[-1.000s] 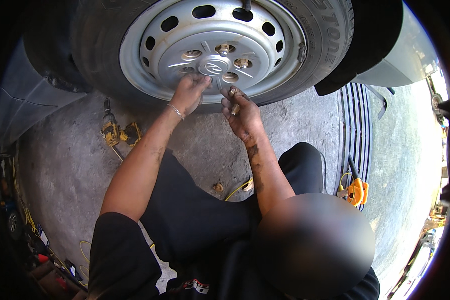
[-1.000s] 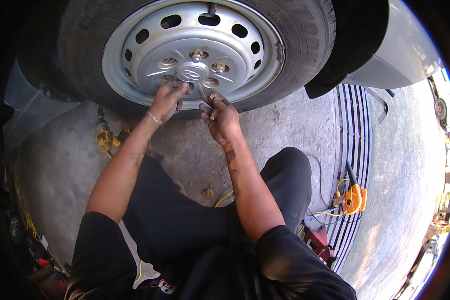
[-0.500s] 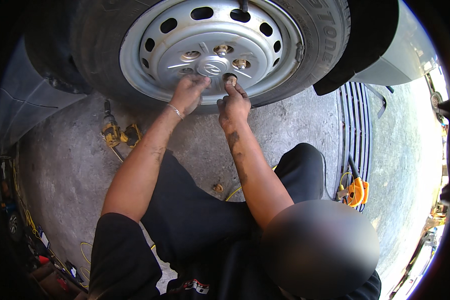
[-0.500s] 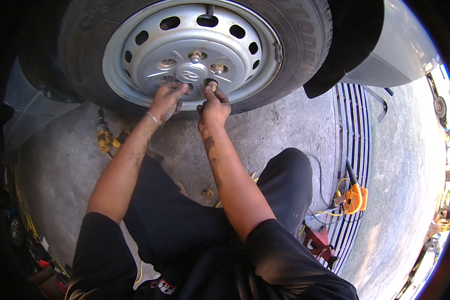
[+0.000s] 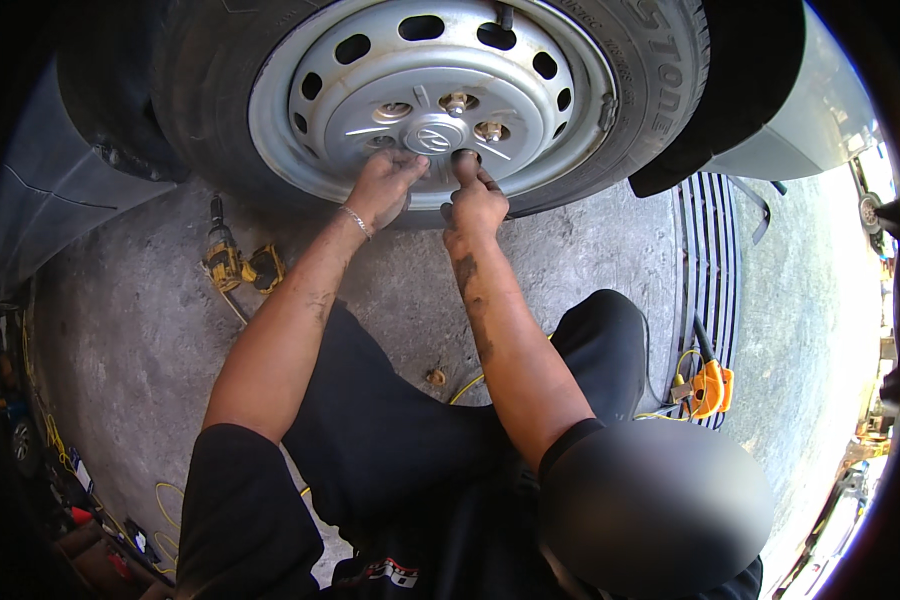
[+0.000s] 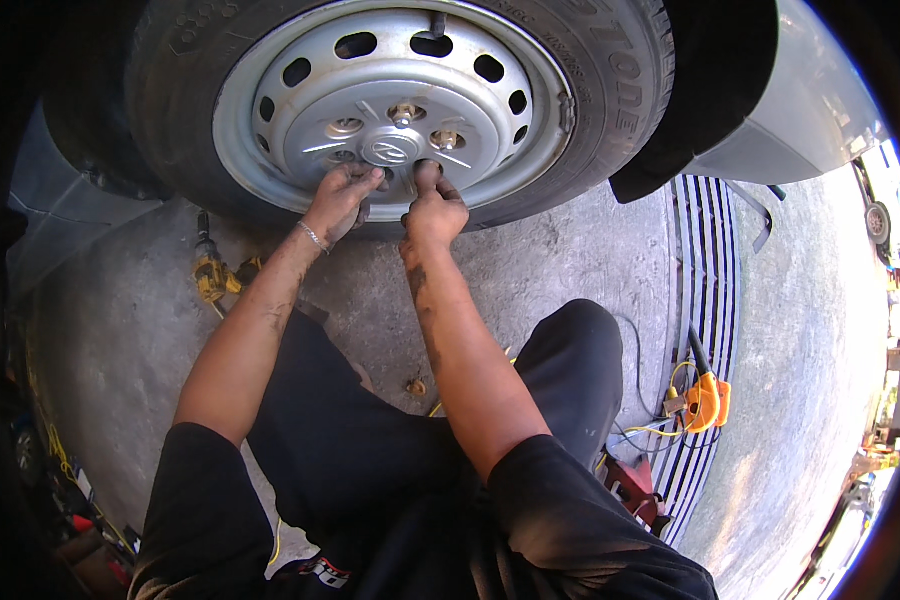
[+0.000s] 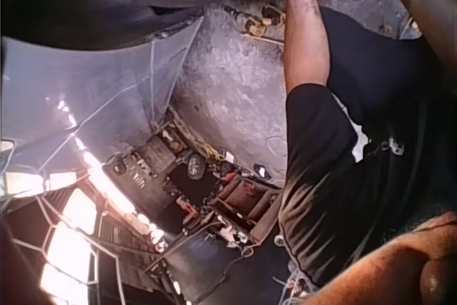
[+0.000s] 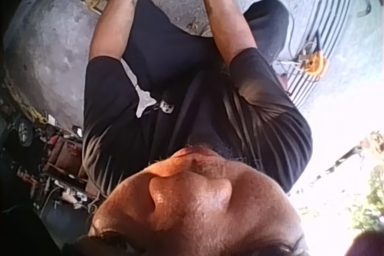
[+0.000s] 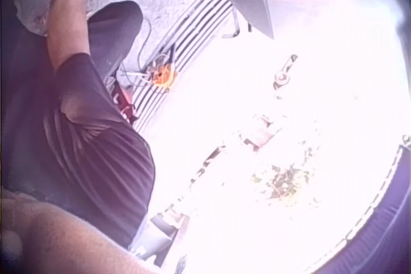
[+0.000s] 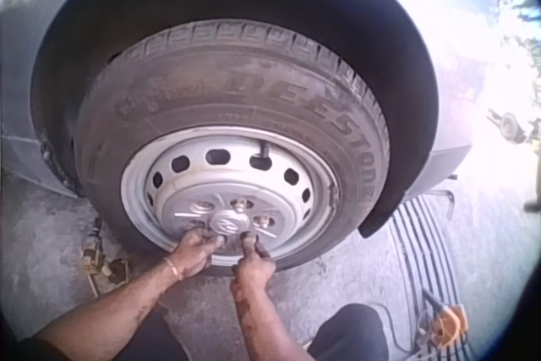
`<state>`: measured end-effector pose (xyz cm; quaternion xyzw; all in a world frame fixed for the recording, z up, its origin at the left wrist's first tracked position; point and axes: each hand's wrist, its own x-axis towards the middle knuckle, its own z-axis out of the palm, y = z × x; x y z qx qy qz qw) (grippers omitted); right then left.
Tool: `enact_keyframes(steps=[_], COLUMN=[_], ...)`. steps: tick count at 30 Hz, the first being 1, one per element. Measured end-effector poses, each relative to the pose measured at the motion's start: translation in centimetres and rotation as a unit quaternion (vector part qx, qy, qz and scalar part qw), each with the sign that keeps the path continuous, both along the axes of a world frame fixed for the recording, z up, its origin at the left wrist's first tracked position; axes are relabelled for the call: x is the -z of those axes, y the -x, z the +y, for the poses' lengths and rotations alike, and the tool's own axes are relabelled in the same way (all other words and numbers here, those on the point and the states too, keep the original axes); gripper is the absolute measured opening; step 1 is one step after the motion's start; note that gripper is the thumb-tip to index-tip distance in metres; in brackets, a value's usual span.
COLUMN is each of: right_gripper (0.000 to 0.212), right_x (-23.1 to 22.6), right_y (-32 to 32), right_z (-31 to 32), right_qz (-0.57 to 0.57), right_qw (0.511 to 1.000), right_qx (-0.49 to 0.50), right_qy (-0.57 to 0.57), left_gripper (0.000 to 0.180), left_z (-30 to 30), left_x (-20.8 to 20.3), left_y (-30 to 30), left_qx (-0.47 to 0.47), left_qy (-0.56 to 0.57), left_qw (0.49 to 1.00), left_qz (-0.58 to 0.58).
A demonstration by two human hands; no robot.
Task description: The person mounts a tire onto a car wheel hub, hand-tightens lug nuts, places a hubcap, and uses a power impact wrench to tighten the lug nuts. The tire is secured to the vehicle.
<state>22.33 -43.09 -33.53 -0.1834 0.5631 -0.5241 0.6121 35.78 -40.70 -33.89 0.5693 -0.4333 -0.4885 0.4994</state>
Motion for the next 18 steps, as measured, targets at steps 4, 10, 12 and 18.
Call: enact_keyframes(steps=[4, 10, 12, 18], right_gripper=[0.033, 0.04, 0.034, 0.023], right_x=[-0.3, -1.0, -1.4, -2.0], right_y=[0.1, 0.1, 0.4, 0.2], right_z=[0.0, -0.5, -0.4, -0.7], right_qz=[-0.041, -0.154, -0.2, -0.139], right_qw=[0.997, 0.983, 0.972, 0.981], right_qx=[-0.069, -0.082, -0.083, -0.119], right_qy=[-0.011, -0.062, -0.086, -0.068], left_gripper=[0.039, 0.037, 0.037, 0.03], left_z=[-0.1, -0.3, -0.3, -0.2], left_x=[0.0, 0.4, 0.4, 0.0], left_y=[-0.1, -0.1, -0.2, -0.9], left_qx=[0.005, -0.004, -0.001, 0.001], left_qy=[-0.004, -0.013, -0.012, -0.011], left_qw=[1.0, 1.0, 1.0, 0.999], left_qz=[0.003, 0.021, 0.011, -0.051])
